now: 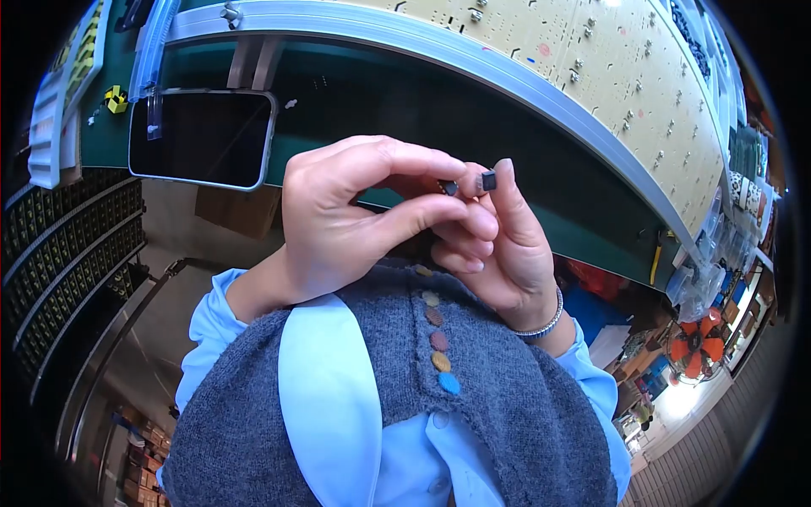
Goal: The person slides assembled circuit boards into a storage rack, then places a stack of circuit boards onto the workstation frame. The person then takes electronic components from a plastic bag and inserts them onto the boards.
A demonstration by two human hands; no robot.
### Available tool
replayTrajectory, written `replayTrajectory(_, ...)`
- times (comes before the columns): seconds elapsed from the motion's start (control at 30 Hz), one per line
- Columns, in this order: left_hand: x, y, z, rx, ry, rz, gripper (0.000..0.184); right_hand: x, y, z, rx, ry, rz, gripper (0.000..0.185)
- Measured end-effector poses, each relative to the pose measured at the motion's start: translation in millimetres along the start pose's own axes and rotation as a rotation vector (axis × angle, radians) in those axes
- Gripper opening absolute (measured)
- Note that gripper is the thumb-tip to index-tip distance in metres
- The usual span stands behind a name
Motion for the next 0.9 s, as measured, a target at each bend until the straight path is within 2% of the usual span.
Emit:
replayTrajectory(0.1,0.6,2.3,2.2,-0.03,0.059,0.036,0.027,-1.6,3.0,-1.0,-0.005,-0.018,-0.01,0.032)
replayTrajectory(0.2,1.7,5.0,-0.1,-0.099,0.035,-0.022,0.029,-2.2,3.8,-1.9,-0.005,-0.007,-0.003,0.033)
replayTrajectory(0.5,0.9,6.6,1.5,-0.051,0.106,0.016,0.027,-0.9,3.5,-3.5,-0.001,0.013,0.023,0.033)
replayTrajectory(0.9,-1.5,6.2,4.5,-0.098,0.189,0.029,0.026,3.1,2.2,-3.7,0.0,-0.003,0.019,0.033)
Point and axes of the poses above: each hand's wrist, its own y-axis away from the middle knuckle, its own x-axis out of the palm, z = x × y, the point moved 5 cm from there along -y, towards the middle knuckle, and after that the axes turned 5 degrees about y, right-handed, at the moved point
